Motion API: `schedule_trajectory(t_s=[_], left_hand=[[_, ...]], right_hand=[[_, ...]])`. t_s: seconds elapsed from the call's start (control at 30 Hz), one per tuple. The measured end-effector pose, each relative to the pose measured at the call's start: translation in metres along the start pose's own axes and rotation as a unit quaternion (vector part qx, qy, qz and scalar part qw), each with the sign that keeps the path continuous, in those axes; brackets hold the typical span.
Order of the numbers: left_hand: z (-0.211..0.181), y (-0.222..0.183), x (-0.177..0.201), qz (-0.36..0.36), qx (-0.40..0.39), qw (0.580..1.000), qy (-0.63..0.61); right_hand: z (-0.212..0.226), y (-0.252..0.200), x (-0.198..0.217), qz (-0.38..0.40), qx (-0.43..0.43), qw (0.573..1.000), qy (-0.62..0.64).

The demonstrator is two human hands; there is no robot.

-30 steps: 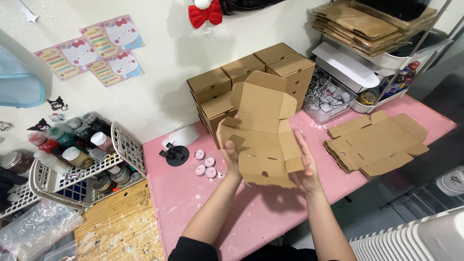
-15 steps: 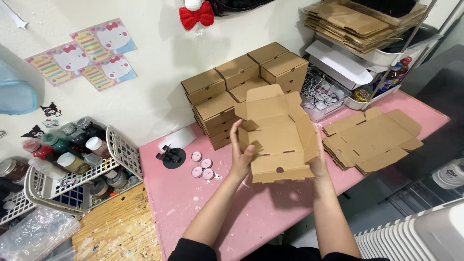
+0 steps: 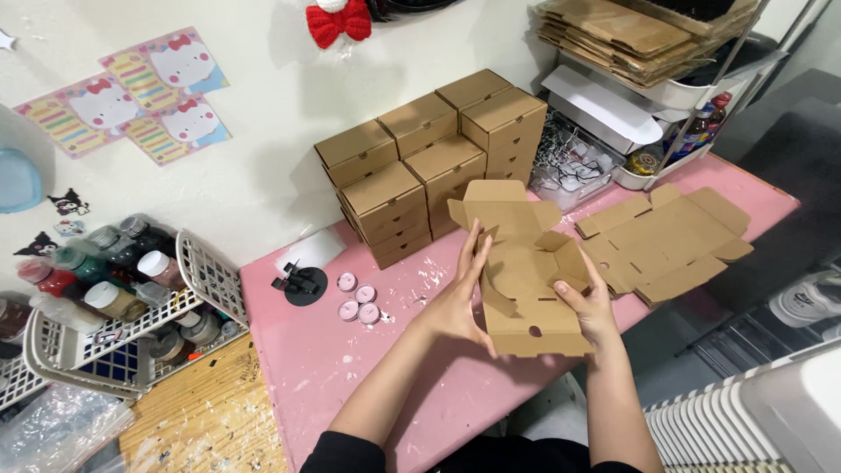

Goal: The person assembles cardboard boxes, fills each with shredded paper and a small pink item in a plastic bag, and then closes the boxes.

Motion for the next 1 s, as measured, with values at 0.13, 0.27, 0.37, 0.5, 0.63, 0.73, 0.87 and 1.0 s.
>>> schedule_trajectory(t_s=[0.13, 0.27, 0.37, 0.5, 0.63, 0.73, 0.87, 1.0], left_hand=[[0.02, -0.007, -0.016, -0.048, 0.053, 0.997, 0.0], [0.051, -0.022, -0.026, -0.126, 0.067, 0.989, 0.033], [0.05, -0.019, -0.031, -0.155, 0.028, 0.988, 0.001], [0.058, -0.019, -0.034, -0.312, 0.087, 0.942, -0.091], [0.139, -0.051, -0.057, -0.351, 0.347, 0.784, -0.378], [0.138, -0.053, -0.057, -0.385, 0.325, 0.761, -0.409], [0.162, -0.07, -0.055, -0.42, 0.329, 0.787, -0.31], [0.177, -0.078, -0.047, -0.406, 0.357, 0.813, -0.217]], right_hand=[[0.014, -0.011, -0.002, 0.01, 0.014, 1.0, -0.009], [0.037, -0.025, -0.027, 0.098, 0.024, 0.951, 0.291], [0.022, -0.031, -0.041, 0.086, -0.094, 0.968, 0.215], [0.044, -0.033, -0.054, 0.013, 0.026, 1.0, -0.005], [0.036, -0.034, -0.061, -0.037, -0.034, 0.999, 0.001], [0.019, -0.035, -0.063, -0.073, -0.103, 0.992, -0.014], [0.004, -0.038, -0.067, -0.085, -0.169, 0.981, -0.03], [-0.042, -0.038, -0.055, -0.069, -0.216, 0.974, -0.028]])
Point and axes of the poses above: each hand's wrist, its own y-axis towards the middle knuckle, its own x-axis out of the back of the hand, z = x × y, the point moved 6 cm from there along y, towards the middle knuckle, and after that the axes turned 12 degrees about -y, right-handed, at the moved point
